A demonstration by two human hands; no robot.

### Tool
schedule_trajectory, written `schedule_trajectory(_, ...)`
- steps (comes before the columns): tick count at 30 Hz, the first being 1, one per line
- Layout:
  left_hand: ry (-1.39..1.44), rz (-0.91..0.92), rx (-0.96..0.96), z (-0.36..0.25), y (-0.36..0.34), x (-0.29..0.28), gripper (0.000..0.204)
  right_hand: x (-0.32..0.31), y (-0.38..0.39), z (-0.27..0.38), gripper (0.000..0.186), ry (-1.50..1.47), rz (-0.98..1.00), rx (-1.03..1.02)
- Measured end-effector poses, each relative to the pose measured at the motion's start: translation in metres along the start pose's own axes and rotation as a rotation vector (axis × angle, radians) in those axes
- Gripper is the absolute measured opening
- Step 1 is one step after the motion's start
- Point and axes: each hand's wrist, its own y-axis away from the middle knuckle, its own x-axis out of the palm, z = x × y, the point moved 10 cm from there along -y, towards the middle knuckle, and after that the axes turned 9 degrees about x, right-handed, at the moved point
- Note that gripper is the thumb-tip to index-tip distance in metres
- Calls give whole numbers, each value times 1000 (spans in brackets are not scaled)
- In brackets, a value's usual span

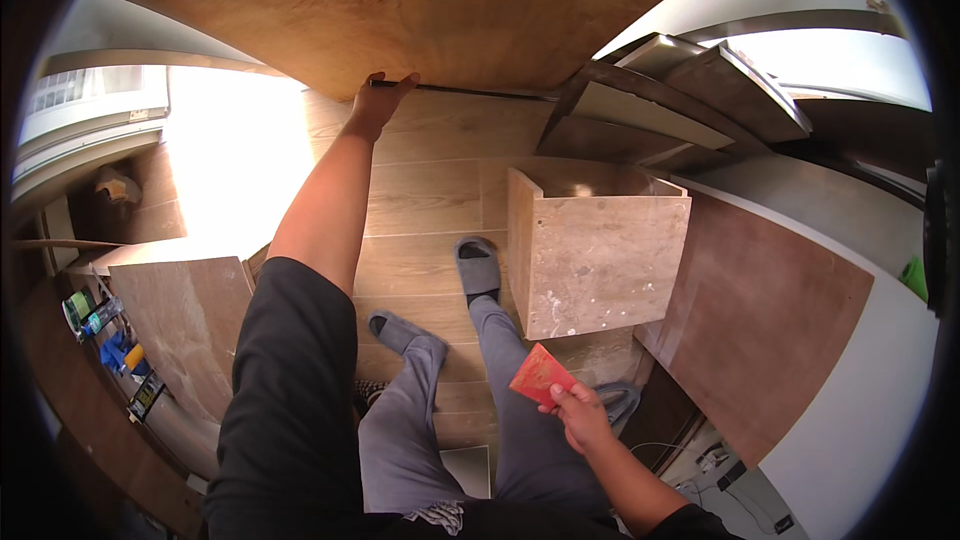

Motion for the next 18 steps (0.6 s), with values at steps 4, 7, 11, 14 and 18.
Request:
schedule_trajectory(4,-33,95,255,-3,37,15,106,-1,-1,2,25,-12,-11,-5)
schedule_trajectory(7,-212,231,217,9,69,25,112,0,-1,4,25,-6,-7,-16)
schedule_trajectory(11,-201,124,149,25,92,15,111,2,-1,5,24,-2,2,-19)
schedule_trajectory(14,-196,88,94,46,100,10,111,3,-2,4,23,11,11,-24)
schedule_trajectory(18,-141,83,12,69,125,15,107,4,-1,7,22,6,4,-41)
